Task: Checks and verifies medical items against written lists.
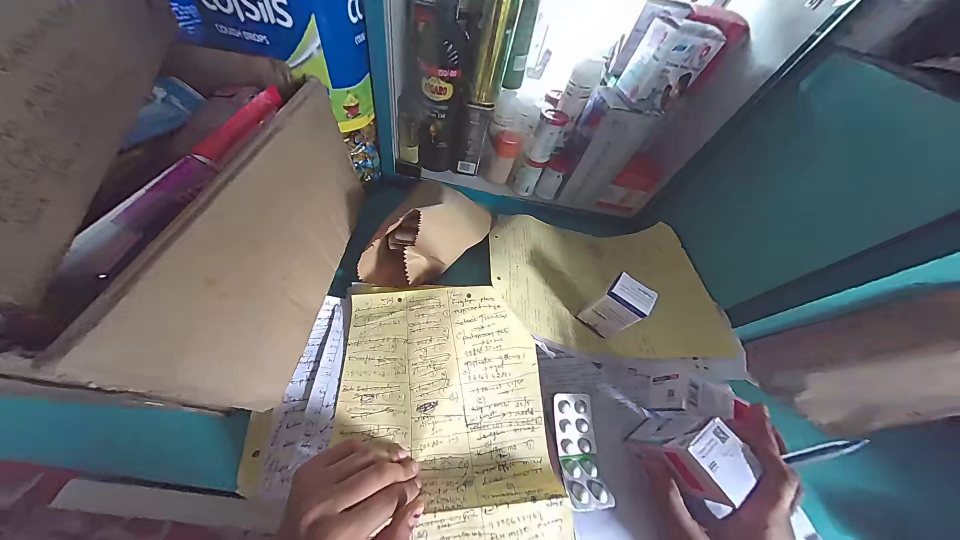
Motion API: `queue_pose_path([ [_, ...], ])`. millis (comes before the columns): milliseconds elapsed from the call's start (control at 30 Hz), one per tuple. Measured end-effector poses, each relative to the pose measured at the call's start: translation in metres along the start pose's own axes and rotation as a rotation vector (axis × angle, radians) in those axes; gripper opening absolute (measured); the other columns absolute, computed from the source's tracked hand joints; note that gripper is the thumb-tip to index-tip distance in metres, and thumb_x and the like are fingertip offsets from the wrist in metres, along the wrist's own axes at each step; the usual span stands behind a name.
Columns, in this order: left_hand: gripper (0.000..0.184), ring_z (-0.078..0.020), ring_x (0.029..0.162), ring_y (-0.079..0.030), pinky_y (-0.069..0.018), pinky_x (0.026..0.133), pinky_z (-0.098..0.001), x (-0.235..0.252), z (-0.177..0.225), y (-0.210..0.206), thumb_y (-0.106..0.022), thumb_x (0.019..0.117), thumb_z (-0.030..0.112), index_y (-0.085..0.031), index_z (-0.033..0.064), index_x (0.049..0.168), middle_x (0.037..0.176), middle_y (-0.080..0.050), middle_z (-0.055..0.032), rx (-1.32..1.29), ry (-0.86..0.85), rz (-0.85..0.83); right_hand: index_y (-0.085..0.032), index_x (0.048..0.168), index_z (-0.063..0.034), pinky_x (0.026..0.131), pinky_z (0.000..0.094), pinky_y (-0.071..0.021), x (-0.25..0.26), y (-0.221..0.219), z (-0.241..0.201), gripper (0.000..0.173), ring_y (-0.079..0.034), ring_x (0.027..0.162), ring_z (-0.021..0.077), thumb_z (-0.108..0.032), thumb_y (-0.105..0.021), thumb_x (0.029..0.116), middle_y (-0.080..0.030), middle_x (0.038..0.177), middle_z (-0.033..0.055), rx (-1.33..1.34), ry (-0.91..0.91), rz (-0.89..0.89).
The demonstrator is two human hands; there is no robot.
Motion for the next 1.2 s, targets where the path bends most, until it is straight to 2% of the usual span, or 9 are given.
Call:
queue_pose_path([
  [133, 0.036, -0.0091, 0.097, -0.07, -0.052, 0.09, -0.023, 0.002, 0.001, 0.001, -0.052, 0.1045, 0.032, -0.067, 0.0128, 0.078, 0.088, -0.076, -0.0007, 0.014, 0.033, -0.025, -0.042, 0.144, 0.0019, 0.126, 0.0402, -0.0211, -0.004, 0.006, -0.001, 0.084, -0.035, 0.149, 0.023, -0.049, -0.074, 0.0851, -0.049, 0.152, 0.0194, 0.072, 0.052, 0.088],
  [200, 0.037, -0.0112, 0.097, -0.07, -0.0512, 0.091, -0.0244, 0.001, 0.0, -0.001, -0.051, 0.1046, 0.032, -0.067, 0.0118, 0.077, 0.088, -0.076, -0.0033, 0.003, 0.045, -0.058, -0.051, 0.135, -0.0143, 0.121, 0.0375, -0.0309, -0.014, 0.019, 0.001, 0.067, -0.044, 0.142, 0.0149, -0.049, -0.076, 0.0834, -0.058, 0.14, 0.0008, 0.121, 0.098, 0.267],
  [333, 0.037, -0.0141, 0.096, -0.07, -0.0499, 0.089, -0.0257, 0.001, -0.003, -0.001, -0.051, 0.104, 0.03, -0.069, 0.0101, 0.078, 0.088, -0.077, -0.007, 0.0, 0.02, -0.075, -0.064, 0.12, -0.0275, 0.09, 0.0238, -0.0572, -0.052, 0.033, 0.02, 0.042, -0.069, 0.104, -0.0003, -0.043, -0.08, 0.0843, -0.073, 0.108, -0.0167, 0.643, -0.1, 0.807],
  [433, 0.038, -0.0148, 0.095, -0.071, -0.0505, 0.089, -0.0262, -0.001, -0.004, -0.002, -0.05, 0.1043, 0.03, -0.069, 0.0095, 0.079, 0.088, -0.077, -0.0079, 0.005, 0.021, -0.091, -0.047, 0.135, -0.0132, 0.093, 0.0253, -0.0568, -0.049, 0.035, 0.034, 0.069, -0.065, 0.109, 0.0018, -0.04, -0.083, 0.0828, -0.064, 0.121, -0.0131, 0.574, -0.199, 0.695],
  [633, 0.039, -0.0164, 0.095, -0.07, -0.0494, 0.086, -0.0277, -0.002, -0.005, -0.003, -0.048, 0.1059, 0.033, -0.071, 0.0092, 0.084, 0.093, -0.077, -0.0095, 0.021, 0.008, -0.116, -0.048, 0.14, -0.0012, 0.1, 0.0227, -0.0536, -0.028, 0.032, 0.017, 0.076, -0.061, 0.119, -0.0008, -0.054, -0.07, 0.0903, -0.062, 0.133, -0.0101, 0.466, -0.1, 0.504],
  [800, 0.039, -0.0154, 0.096, -0.07, -0.0495, 0.084, -0.0283, -0.004, -0.008, 0.004, -0.046, 0.1066, 0.036, -0.072, 0.0094, 0.095, 0.1, -0.077, -0.0106, -0.103, -0.017, -0.114, -0.051, 0.138, -0.004, 0.096, 0.0217, -0.056, -0.016, 0.034, -0.011, 0.066, -0.066, 0.113, 0.0016, -0.056, -0.057, 0.0974, -0.068, 0.127, -0.009, 0.651, -0.129, 0.382],
  [933, 0.039, -0.0078, 0.116, -0.065, -0.0515, 0.099, -0.0238, 0.003, -0.004, 0.019, -0.047, 0.1065, 0.04, -0.071, 0.0107, 0.106, 0.114, -0.073, -0.0029, -0.341, -0.048, -0.09, -0.057, 0.135, -0.0082, 0.092, 0.0188, -0.0566, -0.01, 0.022, -0.046, 0.063, -0.066, 0.111, 0.0003, -0.058, -0.056, 0.0965, -0.068, 0.126, -0.0089, 0.794, -0.087, 0.239],
  [1100, 0.032, -0.0079, 0.121, -0.063, -0.0529, 0.101, -0.0241, 0.015, 0.031, 0.026, -0.051, 0.1058, 0.038, -0.069, 0.0125, 0.115, 0.121, -0.07, -0.0011, -0.489, -0.111, -0.134, -0.065, 0.132, -0.015, 0.102, 0.0216, -0.0512, -0.014, 0.009, -0.08, 0.052, -0.062, 0.12, 0.0049, -0.054, -0.059, 0.098, -0.067, 0.131, -0.0062, 0.922, 0.012, 0.196],
  [1200, 0.038, -0.0068, 0.126, -0.06, -0.0506, 0.103, -0.0231, 0.02, 0.045, 0.01, -0.061, 0.1017, 0.041, -0.063, 0.0127, 0.127, 0.131, -0.067, -0.0031, -0.617, -0.057, -0.198, -0.064, 0.134, -0.0183, 0.106, 0.0178, -0.0457, -0.021, 0.008, -0.107, 0.055, -0.056, 0.124, -0.0022, -0.059, -0.057, 0.0973, -0.065, 0.131, -0.0143, 0.808, 0.165, 0.09],
])
Point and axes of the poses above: each hand's wrist, its own x-axis towards the middle knuckle, its own y-axis out of the back of the hand, z = x × y, the point moved 7 cm from there along x, towards the middle knuckle
